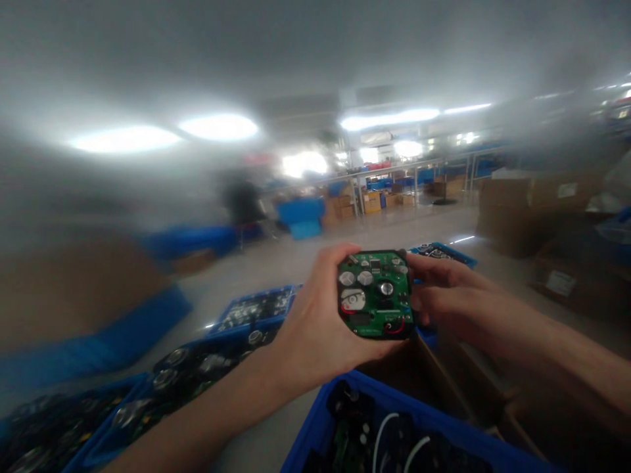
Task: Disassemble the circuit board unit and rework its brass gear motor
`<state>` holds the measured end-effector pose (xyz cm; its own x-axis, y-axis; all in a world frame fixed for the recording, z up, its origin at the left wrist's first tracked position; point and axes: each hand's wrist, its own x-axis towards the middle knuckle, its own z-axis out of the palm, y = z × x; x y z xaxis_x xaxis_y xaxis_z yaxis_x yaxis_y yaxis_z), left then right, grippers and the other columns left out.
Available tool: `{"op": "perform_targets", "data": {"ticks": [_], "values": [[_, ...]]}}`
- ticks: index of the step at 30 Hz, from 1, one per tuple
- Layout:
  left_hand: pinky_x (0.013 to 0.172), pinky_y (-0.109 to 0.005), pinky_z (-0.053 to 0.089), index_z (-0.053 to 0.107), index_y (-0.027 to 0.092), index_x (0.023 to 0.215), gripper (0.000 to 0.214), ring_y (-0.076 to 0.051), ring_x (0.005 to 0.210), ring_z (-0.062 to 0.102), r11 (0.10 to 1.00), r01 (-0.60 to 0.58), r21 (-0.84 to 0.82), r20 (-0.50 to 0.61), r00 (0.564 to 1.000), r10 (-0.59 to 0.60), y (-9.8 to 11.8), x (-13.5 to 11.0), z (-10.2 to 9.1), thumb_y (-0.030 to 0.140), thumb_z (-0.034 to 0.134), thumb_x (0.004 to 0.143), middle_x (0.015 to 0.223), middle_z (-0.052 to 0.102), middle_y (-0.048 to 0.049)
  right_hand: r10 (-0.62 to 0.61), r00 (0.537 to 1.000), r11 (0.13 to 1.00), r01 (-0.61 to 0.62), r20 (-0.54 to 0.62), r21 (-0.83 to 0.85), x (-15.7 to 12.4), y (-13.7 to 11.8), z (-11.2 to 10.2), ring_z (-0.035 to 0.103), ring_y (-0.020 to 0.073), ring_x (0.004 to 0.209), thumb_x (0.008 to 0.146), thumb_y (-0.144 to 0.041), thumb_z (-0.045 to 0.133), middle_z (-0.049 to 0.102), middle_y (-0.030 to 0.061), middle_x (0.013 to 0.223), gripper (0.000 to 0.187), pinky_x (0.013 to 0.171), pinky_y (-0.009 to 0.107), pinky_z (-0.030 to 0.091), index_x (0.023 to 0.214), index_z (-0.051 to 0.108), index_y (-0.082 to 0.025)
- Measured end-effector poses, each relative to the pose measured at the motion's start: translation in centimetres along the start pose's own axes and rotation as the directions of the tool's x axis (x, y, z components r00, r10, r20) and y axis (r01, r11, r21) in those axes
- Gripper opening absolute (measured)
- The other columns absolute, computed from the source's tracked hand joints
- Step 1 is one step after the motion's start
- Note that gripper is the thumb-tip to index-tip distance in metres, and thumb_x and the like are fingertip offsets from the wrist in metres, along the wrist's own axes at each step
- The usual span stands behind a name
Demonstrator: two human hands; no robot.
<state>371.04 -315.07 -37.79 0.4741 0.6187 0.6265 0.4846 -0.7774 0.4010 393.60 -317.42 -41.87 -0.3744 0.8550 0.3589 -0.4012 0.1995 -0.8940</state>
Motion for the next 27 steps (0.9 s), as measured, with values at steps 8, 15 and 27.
{"op": "perform_targets", "data": {"ticks": [8, 15, 27], "values": [[0.087, -0.044, 0.061, 0.041, 0.031, 0.142, 0.095, -0.027, 0.107, 0.068, 0.991, -0.006, -0.136, 0.09, 0.996, 0.019, 0.2, -0.7, 1.8, 0.041, 0.092, 0.062, 0.127, 0.063, -0.006, 0.079, 0.975, 0.996, -0.067, -0.207, 0.066, -3.7, -0.1, 1.5, 0.054, 0.0099, 0.087, 0.086, -0.016, 0.074, 0.058, 0.0067, 0.109, 0.05, 0.072, 0.017, 0.045, 0.135, 0.064, -0.019], [0.107, -0.05, 0.054, 0.035, 0.029, 0.147, 0.096, -0.029, 0.128, 0.057, 0.904, -0.071, -0.422, 0.284, 0.936, 0.206, 1.3, -0.5, 4.0, 0.034, 0.088, 0.069, 0.146, 0.049, -0.009, 0.067, 0.805, 0.984, 0.043, -0.59, 0.17, -9.4, 0.5, 6.9, 0.052, 0.0093, 0.086, 0.094, -0.018, 0.068, 0.057, 0.0086, 0.117, 0.047, 0.076, 0.019, 0.045, 0.141, 0.061, -0.021], [0.121, -0.045, 0.043, 0.031, 0.02, 0.151, 0.089, -0.029, 0.147, 0.038, 0.776, -0.188, -0.603, 0.352, 0.81, 0.47, 0.2, -1.0, 6.2, 0.023, 0.081, 0.077, 0.153, 0.037, -0.0138, 0.045, 0.212, 0.931, 0.346, -0.976, 0.118, -10.2, 6.2, 13.0, 0.059, 0.016, 0.098, 0.089, -0.037, 0.081, 0.059, 0.0097, 0.122, 0.051, 0.089, 0.027, 0.056, 0.135, 0.067, -0.023]]}}
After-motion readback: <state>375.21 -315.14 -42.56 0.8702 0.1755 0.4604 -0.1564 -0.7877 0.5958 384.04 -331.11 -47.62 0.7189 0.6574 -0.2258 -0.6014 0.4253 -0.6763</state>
